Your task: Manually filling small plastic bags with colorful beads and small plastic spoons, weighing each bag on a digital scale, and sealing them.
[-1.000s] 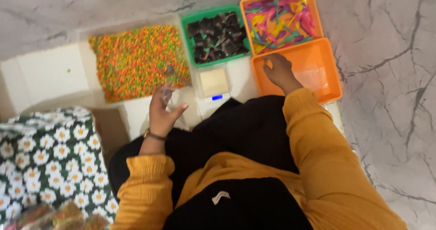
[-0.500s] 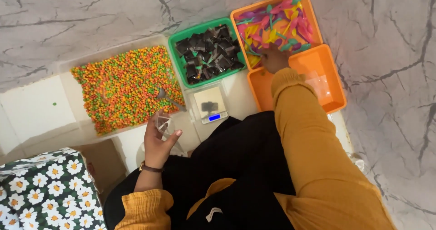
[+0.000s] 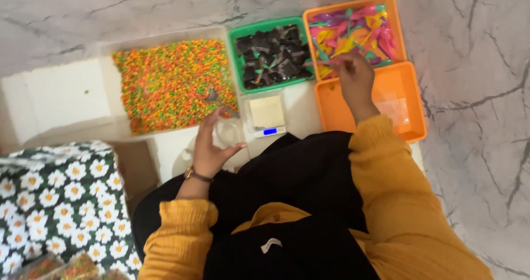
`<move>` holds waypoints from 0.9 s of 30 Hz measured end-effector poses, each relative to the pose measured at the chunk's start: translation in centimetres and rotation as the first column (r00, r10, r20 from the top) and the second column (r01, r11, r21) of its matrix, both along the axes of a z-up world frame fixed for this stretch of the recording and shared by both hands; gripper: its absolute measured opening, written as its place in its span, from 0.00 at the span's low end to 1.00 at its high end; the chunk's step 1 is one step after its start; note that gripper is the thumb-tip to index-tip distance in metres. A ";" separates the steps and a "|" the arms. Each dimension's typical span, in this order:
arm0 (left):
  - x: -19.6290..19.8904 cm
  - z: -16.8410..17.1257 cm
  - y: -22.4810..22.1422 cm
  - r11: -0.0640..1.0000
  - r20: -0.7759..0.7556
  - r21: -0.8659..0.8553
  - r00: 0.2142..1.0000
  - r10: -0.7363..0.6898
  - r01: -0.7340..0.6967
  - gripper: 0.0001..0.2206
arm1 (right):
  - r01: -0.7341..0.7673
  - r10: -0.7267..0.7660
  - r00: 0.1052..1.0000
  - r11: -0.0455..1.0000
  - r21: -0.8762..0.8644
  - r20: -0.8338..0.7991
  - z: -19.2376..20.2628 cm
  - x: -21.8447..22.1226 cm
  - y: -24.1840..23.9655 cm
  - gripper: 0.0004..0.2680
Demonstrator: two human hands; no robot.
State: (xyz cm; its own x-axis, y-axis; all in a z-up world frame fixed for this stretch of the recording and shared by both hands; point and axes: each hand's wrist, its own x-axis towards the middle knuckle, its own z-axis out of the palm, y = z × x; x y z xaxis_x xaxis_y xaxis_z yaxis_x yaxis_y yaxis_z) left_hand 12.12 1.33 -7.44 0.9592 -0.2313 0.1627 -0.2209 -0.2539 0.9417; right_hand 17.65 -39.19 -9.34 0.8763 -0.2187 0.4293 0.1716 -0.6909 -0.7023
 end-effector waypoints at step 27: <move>-0.9 1.8 0.1 1.000 0.413 -0.014 0.911 0.024 -0.020 0.44 | -0.620 0.616 0.777 0.715 -0.323 -0.129 10.7 -8.8 22.1 0.18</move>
